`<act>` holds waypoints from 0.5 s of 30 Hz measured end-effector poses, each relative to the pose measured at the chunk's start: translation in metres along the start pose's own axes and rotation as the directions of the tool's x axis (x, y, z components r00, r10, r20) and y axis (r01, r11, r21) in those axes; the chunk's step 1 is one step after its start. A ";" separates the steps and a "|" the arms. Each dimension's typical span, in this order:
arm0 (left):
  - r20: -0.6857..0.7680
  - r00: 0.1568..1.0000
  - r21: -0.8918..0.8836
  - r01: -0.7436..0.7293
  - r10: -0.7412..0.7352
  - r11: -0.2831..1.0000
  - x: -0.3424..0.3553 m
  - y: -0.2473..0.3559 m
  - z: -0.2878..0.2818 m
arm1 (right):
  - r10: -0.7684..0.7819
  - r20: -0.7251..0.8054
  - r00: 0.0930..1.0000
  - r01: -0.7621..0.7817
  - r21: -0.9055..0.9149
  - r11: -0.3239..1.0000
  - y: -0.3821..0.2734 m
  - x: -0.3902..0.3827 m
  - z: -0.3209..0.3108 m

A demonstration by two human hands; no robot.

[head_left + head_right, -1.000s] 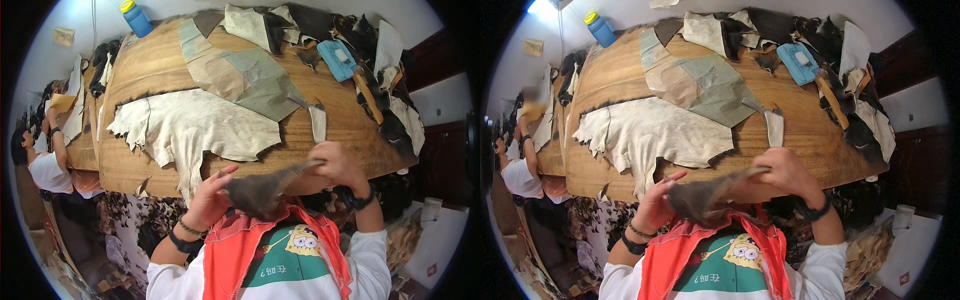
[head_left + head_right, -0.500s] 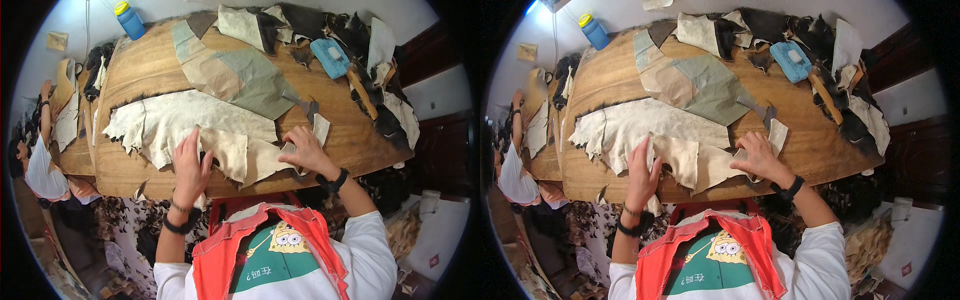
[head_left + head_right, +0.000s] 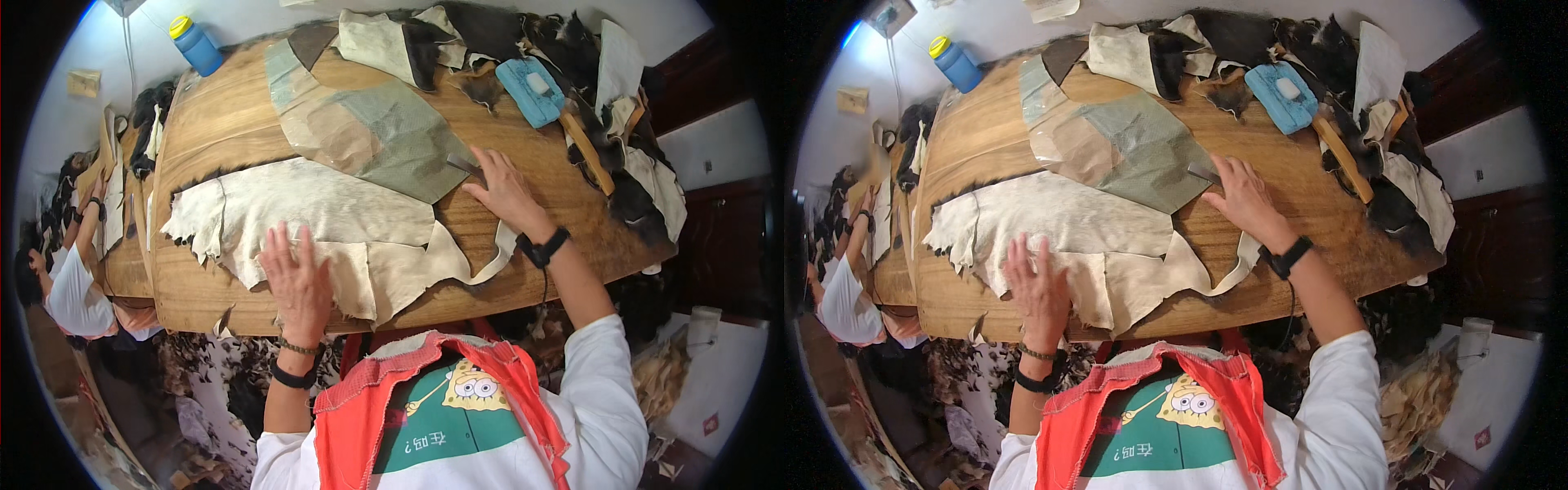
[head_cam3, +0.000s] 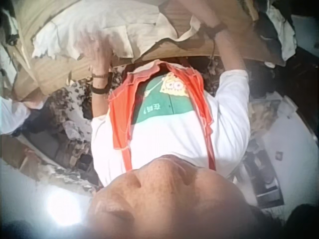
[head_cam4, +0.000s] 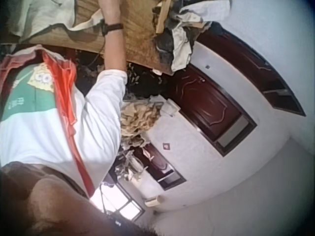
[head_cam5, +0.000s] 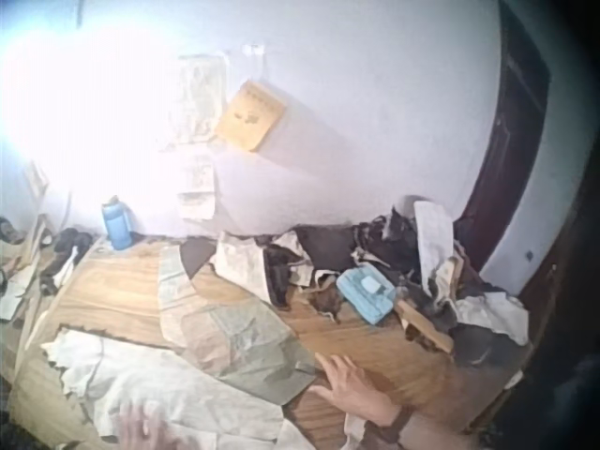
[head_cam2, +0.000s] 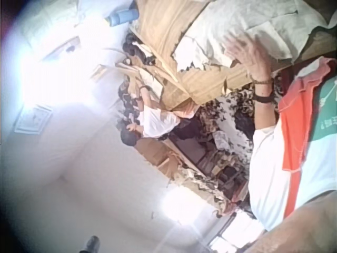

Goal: The recorder is marking, cutting, and preparing leather and fur pieces using templates and hand tools on a wooden workshop table.

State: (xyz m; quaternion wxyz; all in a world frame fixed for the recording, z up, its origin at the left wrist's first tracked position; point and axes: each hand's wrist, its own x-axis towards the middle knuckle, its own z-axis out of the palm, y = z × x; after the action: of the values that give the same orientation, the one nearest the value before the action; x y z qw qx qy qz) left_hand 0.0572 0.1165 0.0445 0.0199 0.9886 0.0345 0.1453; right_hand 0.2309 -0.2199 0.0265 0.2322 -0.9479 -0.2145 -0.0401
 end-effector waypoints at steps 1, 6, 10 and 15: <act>0.001 1.000 0.000 -0.002 0.002 1.000 -0.004 0.005 0.003 | -0.123 -0.008 0.992 0.122 -0.091 0.988 0.007 0.003 0.005; 0.371 0.922 -0.097 -0.079 0.109 0.992 -0.019 0.026 0.007 | -0.109 0.092 0.990 0.123 -0.157 0.980 0.034 0.013 0.016; 0.394 0.915 -0.134 -0.034 0.084 0.990 -0.017 0.032 0.012 | 0.131 0.080 0.988 -0.098 -0.330 0.939 0.063 0.028 0.004; 0.349 0.935 -0.142 -0.008 0.057 0.990 -0.023 0.028 0.014 | 0.222 0.062 0.973 -0.216 -0.094 0.972 0.007 0.060 0.016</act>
State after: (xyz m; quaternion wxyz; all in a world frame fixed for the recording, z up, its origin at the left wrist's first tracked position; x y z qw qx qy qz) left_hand 0.0409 0.0867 0.0257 0.0919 0.9953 0.0039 -0.0316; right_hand 0.2881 -0.1945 0.0195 0.1858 -0.9758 -0.1149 0.0105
